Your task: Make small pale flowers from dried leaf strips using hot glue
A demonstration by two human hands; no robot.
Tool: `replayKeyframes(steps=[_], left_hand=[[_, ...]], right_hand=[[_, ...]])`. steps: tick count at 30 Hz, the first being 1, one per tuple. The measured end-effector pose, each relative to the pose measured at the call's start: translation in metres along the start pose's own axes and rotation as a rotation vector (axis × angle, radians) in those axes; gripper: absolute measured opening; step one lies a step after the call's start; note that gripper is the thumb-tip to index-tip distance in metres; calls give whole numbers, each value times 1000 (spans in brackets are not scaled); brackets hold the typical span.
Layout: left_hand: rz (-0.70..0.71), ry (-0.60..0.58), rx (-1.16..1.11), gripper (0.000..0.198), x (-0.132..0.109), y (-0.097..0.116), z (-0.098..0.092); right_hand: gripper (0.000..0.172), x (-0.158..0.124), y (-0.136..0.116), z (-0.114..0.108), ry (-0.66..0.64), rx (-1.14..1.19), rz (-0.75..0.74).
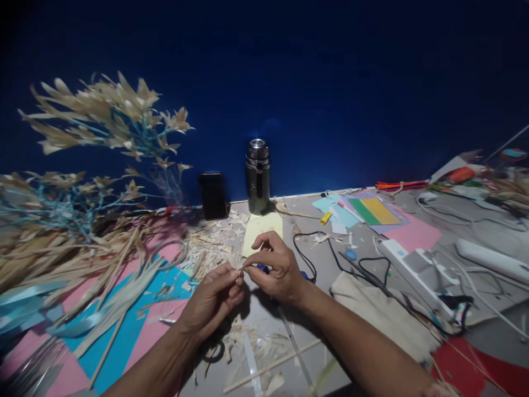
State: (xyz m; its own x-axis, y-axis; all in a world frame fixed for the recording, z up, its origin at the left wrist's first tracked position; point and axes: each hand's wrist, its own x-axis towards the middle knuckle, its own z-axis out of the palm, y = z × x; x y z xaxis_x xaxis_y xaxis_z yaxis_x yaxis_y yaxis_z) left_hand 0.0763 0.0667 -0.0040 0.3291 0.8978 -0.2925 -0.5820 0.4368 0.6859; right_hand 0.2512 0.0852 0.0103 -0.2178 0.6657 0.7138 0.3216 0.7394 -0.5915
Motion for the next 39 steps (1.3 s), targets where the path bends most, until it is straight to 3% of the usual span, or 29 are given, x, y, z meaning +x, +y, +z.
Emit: replayKeyframes(steps=[16, 26, 39], left_hand=[[-19, 9, -99, 30, -1, -1, 3], [163, -34, 226, 23, 2, -8, -6], [281, 120, 428, 21, 0, -2, -4]], right_hand=[[14, 0, -4, 0, 32, 18, -5], [18, 1, -5, -2, -22, -69, -29], [23, 3, -7, -3, -59, -43, -125]])
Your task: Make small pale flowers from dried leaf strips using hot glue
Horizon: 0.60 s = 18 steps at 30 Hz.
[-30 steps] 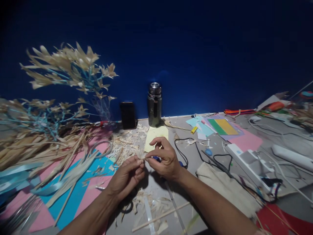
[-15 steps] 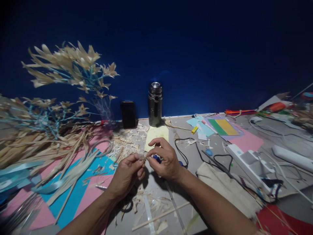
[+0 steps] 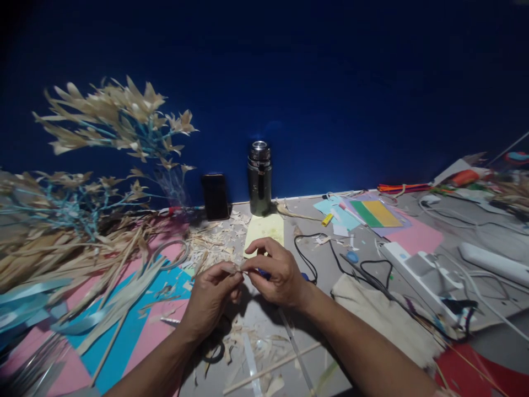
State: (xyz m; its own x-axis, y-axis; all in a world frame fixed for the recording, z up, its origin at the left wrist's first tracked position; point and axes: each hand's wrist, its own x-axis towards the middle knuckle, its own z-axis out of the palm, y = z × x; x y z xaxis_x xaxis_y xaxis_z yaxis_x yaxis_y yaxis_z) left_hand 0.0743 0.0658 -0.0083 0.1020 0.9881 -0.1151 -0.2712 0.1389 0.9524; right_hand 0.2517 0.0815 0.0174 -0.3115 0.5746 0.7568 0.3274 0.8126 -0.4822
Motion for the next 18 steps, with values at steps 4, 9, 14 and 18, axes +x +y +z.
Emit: replayKeyframes(steps=[4, 9, 14, 18], left_hand=[[60, 69, 57, 16, 2, 2, -2], [72, 50, 85, 7, 3, 2, -5], [85, -4, 120, 6, 4, 1, -8], [107, -58, 166, 9, 5, 0, -11]], right_hand=[[21, 3, -1, -2, 65, 62, 49], [9, 7, -2, -6, -22, 163, 360], [26, 9, -7, -9, -247, 425, 687], [20, 8, -7, -8, -301, 466, 757]])
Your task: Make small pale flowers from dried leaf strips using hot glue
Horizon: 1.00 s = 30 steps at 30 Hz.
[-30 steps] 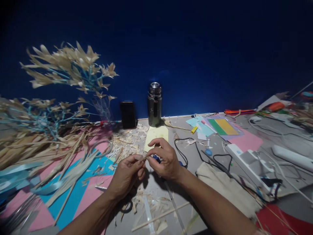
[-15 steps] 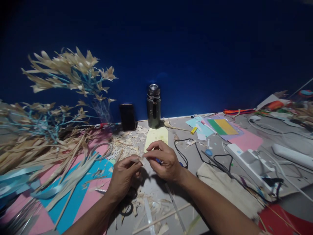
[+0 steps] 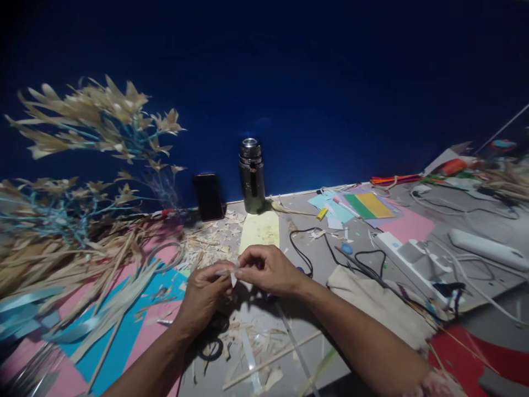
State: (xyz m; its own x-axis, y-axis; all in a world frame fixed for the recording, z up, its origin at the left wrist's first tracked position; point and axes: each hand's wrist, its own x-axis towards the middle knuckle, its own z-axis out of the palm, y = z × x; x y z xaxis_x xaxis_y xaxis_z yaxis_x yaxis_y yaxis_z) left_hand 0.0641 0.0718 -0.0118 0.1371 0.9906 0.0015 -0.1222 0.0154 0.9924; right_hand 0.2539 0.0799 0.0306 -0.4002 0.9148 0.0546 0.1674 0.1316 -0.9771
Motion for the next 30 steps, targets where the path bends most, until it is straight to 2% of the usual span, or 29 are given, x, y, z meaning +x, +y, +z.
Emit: replayKeyframes(steps=[4, 7, 11, 15, 18, 24, 28, 30], left_hand=[[-6, -62, -28, 9, 0, -1, -1], [-77, -124, -150, 10, -1, 2, 1], [-190, -163, -286, 21, -1, 8, 5], [-252, -196, -365, 31, 2, 8, 7], [-282, -262, -377, 33, 2, 4, 5], [-330, -370, -313, 35, -1, -5, 3], [-372, -368, -313, 35, -2, -6, 5], [-378, -357, -370, 34, -2, -6, 5]], right_hand=[[26, 2, 4, -2, -29, 62, 25], [23, 4, 6, -5, 0, 71, 9], [24, 8, 10, -6, 12, 149, 11], [25, 8, 12, -6, -34, 247, 32], [23, 7, 10, -8, -57, 236, -29], [15, 6, 7, -9, -64, 50, -253], [7, 7, 8, -8, -75, 29, -271], [8, 6, 7, -7, -61, 15, -289]])
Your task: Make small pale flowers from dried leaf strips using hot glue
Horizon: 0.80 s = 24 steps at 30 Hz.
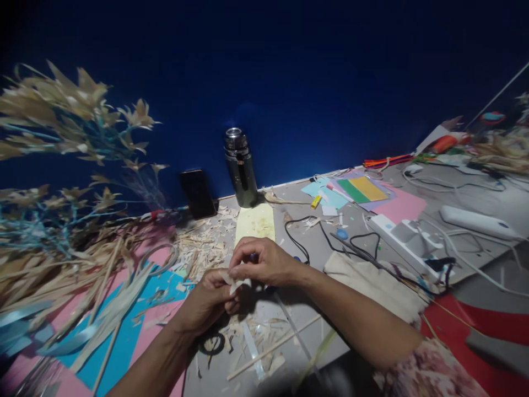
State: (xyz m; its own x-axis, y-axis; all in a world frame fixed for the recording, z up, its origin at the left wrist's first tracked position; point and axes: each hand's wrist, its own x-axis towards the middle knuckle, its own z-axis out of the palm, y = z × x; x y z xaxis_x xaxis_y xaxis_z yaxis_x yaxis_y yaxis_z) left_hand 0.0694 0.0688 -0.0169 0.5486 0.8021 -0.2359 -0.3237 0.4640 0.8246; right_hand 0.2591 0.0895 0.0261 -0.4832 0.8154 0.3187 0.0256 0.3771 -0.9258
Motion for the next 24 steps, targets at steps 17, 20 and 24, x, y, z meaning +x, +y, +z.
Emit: replayKeyframes(steps=[17, 20, 24], left_hand=[[125, 161, -177, 33, 0, 2, 8], [103, 149, -144, 33, 0, 1, 7], [110, 125, -147, 33, -1, 2, 5]], right_hand=[[15, -4, 0, 10, 145, -258, -270], [14, -4, -2, 9, 150, -287, -259], [14, -5, -2, 9, 152, -297, -262]])
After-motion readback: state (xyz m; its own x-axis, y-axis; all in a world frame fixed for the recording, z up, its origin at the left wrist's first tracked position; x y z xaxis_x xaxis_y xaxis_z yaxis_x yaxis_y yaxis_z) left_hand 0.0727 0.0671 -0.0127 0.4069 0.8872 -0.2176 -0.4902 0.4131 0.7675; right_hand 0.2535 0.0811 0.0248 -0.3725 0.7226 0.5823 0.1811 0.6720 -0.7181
